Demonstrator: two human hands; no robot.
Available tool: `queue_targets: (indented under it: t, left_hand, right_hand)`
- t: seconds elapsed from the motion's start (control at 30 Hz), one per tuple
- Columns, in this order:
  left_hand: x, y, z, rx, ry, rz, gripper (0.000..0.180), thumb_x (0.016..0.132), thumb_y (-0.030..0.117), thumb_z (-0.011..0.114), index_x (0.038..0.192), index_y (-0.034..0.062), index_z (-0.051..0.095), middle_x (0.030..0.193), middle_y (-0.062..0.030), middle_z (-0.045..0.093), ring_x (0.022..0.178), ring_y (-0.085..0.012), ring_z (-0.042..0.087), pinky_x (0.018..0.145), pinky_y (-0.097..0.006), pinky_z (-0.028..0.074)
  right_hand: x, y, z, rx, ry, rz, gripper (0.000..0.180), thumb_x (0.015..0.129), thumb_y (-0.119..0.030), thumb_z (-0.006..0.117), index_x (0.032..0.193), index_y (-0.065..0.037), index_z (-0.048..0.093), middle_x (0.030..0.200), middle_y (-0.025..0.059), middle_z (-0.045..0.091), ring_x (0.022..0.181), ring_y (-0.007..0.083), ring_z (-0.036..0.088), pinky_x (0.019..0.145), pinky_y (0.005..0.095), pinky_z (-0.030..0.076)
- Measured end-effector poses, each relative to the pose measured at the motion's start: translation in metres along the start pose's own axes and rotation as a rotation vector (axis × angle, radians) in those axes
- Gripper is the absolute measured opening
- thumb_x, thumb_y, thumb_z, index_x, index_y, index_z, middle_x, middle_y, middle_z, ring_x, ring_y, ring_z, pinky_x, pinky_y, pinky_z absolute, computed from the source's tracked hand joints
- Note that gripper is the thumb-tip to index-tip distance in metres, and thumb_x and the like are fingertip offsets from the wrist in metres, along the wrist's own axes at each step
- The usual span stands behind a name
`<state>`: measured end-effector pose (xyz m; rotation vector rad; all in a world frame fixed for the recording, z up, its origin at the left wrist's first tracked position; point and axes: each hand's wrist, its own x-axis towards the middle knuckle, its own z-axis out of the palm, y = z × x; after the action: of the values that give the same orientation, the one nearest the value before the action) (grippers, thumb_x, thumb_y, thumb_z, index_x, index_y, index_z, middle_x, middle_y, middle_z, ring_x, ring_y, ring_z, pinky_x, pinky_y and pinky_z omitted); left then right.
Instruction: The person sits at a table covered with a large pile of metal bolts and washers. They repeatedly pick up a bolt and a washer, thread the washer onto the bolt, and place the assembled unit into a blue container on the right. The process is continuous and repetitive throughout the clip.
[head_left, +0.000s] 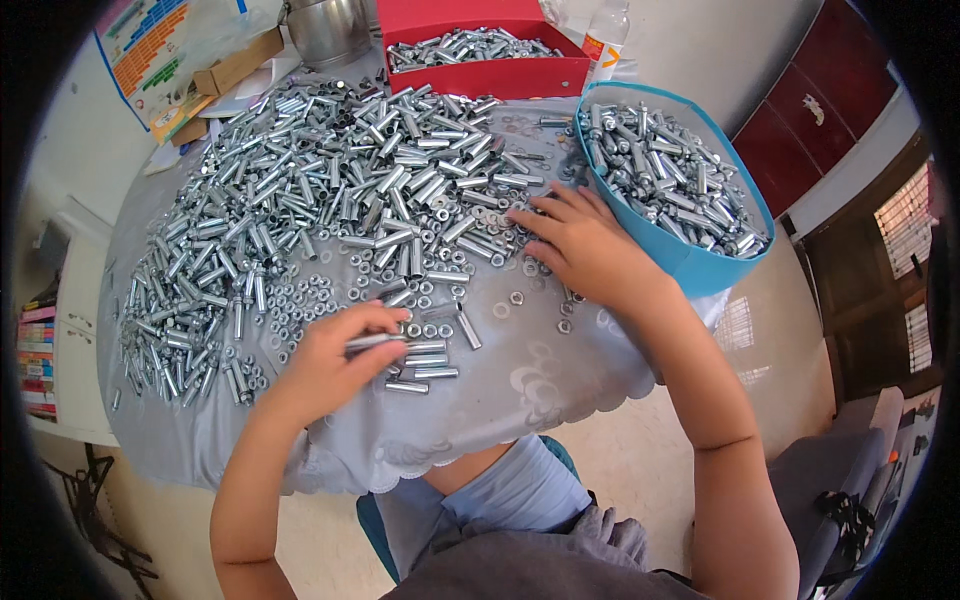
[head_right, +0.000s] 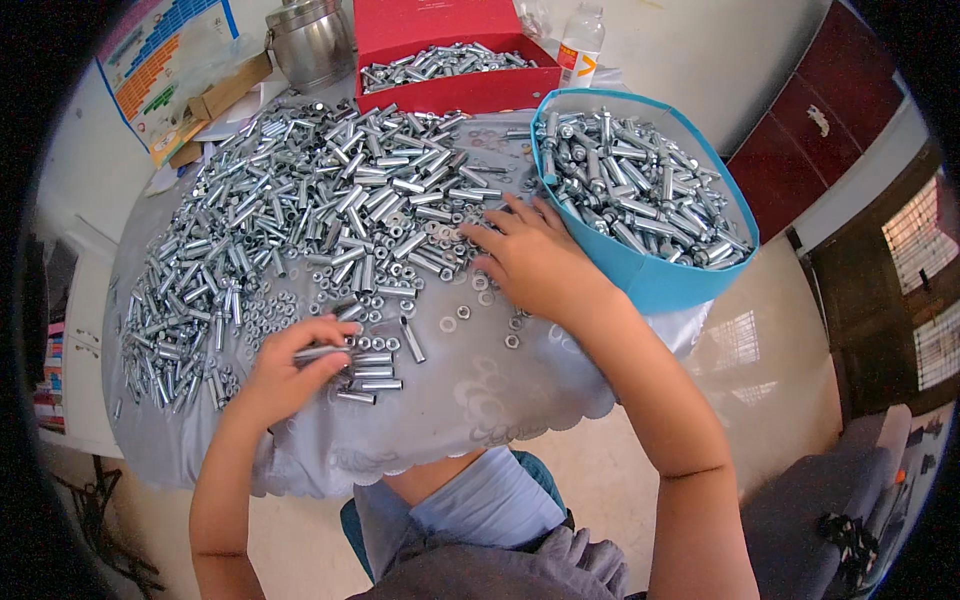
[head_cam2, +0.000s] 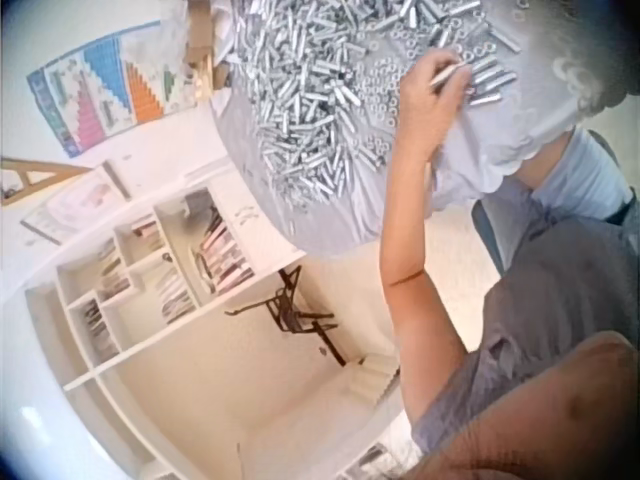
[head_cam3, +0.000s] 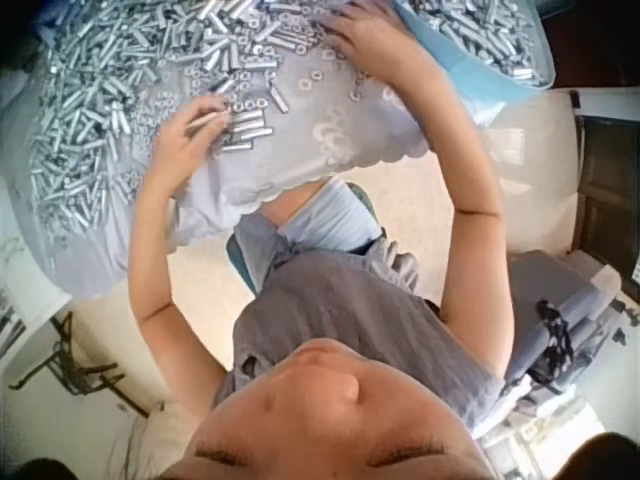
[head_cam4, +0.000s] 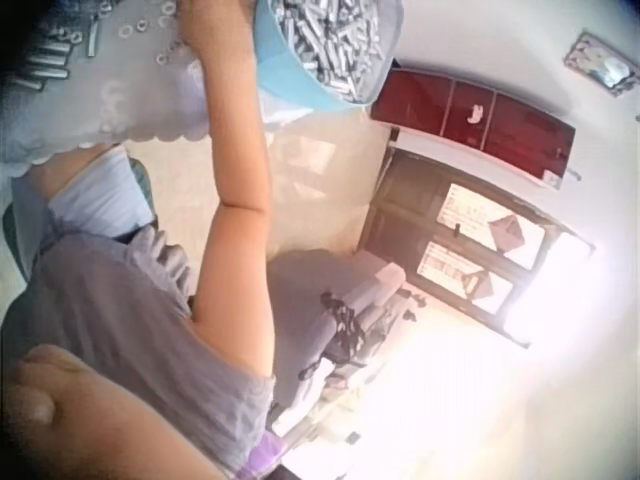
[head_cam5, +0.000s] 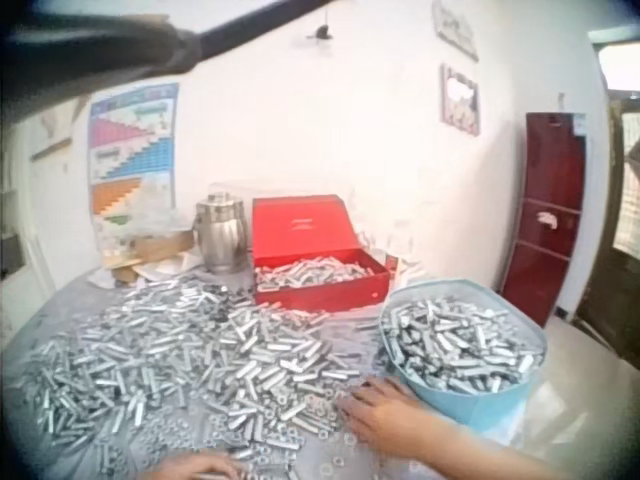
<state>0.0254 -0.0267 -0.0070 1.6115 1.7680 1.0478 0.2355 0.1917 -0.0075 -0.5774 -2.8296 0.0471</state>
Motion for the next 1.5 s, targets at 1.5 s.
queue_targets:
  t: [1.5]
  left_hand:
    - [0.057, -0.005, 0.003, -0.573, 0.496, -0.156, 0.017, 0.083, 0.019, 0.060, 0.084, 0.0018, 0.059, 0.062, -0.0006, 0.053, 0.058, -0.0073, 0.049, 0.056, -0.021, 0.040]
  right_hand:
    - [0.051, -0.034, -0.011, 0.482, -0.170, -0.138, 0.030, 0.062, -0.012, 0.072, 0.091, -0.008, 0.067, 0.086, 0.0116, 0.056, 0.088, 0.0284, 0.053, 0.079, 0.0354, 0.043]
